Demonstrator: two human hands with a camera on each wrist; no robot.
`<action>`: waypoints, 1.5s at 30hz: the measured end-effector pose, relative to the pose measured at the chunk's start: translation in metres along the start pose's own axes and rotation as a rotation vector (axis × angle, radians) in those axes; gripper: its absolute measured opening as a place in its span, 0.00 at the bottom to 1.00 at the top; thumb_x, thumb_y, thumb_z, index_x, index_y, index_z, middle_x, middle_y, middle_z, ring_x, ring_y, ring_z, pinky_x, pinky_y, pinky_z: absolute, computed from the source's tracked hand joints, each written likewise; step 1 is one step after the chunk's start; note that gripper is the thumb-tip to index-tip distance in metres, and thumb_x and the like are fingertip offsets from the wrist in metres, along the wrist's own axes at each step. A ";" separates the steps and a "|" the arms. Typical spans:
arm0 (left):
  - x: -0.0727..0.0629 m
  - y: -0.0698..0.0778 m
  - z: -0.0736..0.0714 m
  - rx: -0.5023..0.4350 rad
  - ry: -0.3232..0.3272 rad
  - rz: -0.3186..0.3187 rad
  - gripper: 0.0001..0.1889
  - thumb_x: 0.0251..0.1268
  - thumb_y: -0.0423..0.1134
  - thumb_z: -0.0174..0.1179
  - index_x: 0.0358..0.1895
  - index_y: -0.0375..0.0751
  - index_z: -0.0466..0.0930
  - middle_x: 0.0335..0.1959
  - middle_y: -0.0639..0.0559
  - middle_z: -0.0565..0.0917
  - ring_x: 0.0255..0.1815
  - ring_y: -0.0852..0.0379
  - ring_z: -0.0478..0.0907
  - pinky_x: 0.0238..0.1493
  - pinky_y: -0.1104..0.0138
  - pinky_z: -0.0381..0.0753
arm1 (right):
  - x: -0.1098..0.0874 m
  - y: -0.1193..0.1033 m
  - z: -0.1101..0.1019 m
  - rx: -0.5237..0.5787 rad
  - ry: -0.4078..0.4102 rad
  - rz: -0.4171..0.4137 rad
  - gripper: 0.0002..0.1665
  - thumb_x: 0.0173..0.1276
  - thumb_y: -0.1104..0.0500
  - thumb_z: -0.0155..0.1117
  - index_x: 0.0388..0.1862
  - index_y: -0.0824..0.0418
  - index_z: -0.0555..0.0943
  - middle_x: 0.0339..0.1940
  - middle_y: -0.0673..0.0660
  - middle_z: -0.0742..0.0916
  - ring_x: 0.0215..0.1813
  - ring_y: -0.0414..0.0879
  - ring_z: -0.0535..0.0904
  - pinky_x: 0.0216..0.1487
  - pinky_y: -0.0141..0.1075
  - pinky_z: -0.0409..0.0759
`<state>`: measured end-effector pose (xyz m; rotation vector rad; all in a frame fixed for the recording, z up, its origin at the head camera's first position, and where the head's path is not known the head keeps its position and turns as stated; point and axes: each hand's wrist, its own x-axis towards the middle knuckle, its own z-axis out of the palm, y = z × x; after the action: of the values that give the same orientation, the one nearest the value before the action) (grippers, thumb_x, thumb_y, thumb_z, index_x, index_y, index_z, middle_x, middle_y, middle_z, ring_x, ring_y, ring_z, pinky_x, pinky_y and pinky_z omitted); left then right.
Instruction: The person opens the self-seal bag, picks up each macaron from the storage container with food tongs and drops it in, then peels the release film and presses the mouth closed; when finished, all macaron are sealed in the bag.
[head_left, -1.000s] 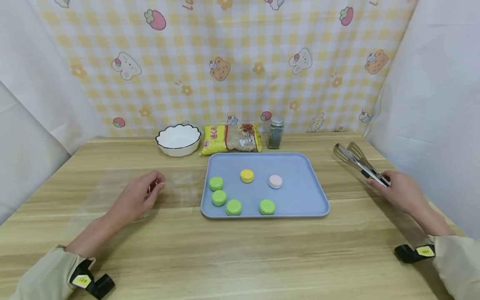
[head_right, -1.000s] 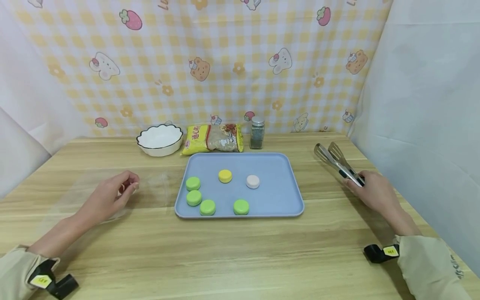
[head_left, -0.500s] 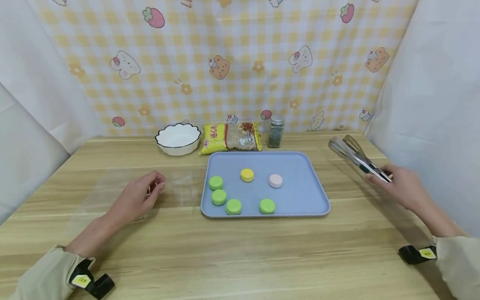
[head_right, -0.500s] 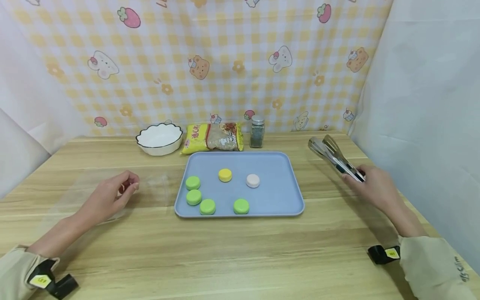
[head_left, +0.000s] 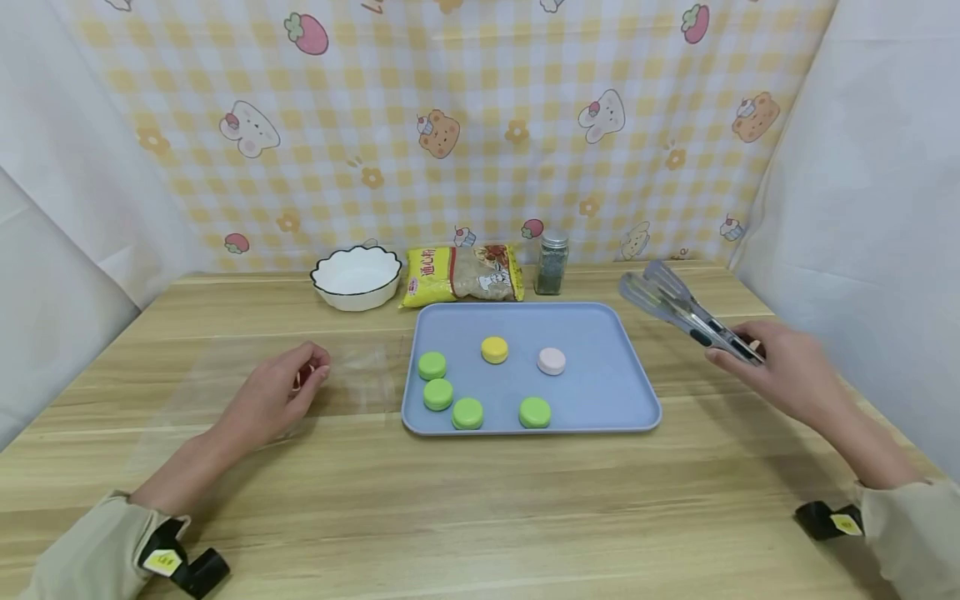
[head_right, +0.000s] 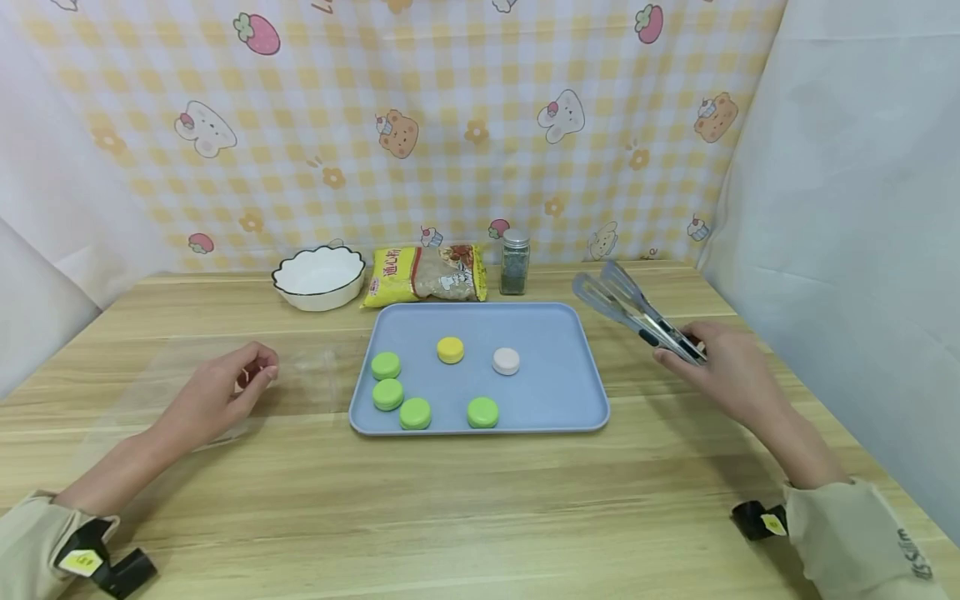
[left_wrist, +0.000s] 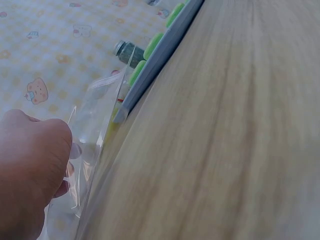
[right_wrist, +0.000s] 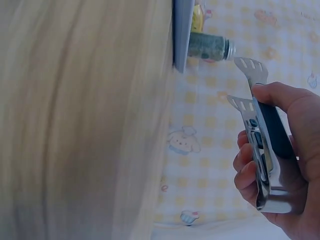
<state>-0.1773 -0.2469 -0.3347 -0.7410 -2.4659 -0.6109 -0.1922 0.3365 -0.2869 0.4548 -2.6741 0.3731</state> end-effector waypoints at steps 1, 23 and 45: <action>0.000 0.000 0.000 0.000 -0.001 -0.002 0.09 0.58 0.24 0.59 0.34 0.41 0.73 0.22 0.60 0.70 0.22 0.65 0.66 0.22 0.72 0.68 | 0.000 -0.003 0.000 0.002 0.009 -0.018 0.24 0.58 0.48 0.68 0.44 0.67 0.80 0.25 0.54 0.80 0.20 0.40 0.68 0.17 0.33 0.63; 0.000 0.001 0.000 -0.007 -0.010 0.008 0.09 0.58 0.22 0.59 0.34 0.40 0.72 0.22 0.59 0.69 0.22 0.65 0.66 0.22 0.72 0.69 | -0.004 -0.046 0.012 0.101 -0.044 -0.330 0.19 0.48 0.55 0.76 0.38 0.59 0.82 0.27 0.44 0.80 0.23 0.30 0.68 0.22 0.29 0.68; 0.000 0.000 0.001 -0.032 -0.019 0.025 0.09 0.56 0.21 0.59 0.34 0.39 0.73 0.23 0.60 0.70 0.22 0.66 0.67 0.22 0.73 0.69 | -0.007 -0.050 0.020 0.100 -0.133 -0.405 0.23 0.50 0.51 0.74 0.42 0.63 0.83 0.33 0.47 0.82 0.23 0.31 0.68 0.23 0.29 0.69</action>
<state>-0.1777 -0.2466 -0.3352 -0.7922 -2.4656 -0.6384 -0.1751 0.2866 -0.2985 1.0615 -2.6069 0.3633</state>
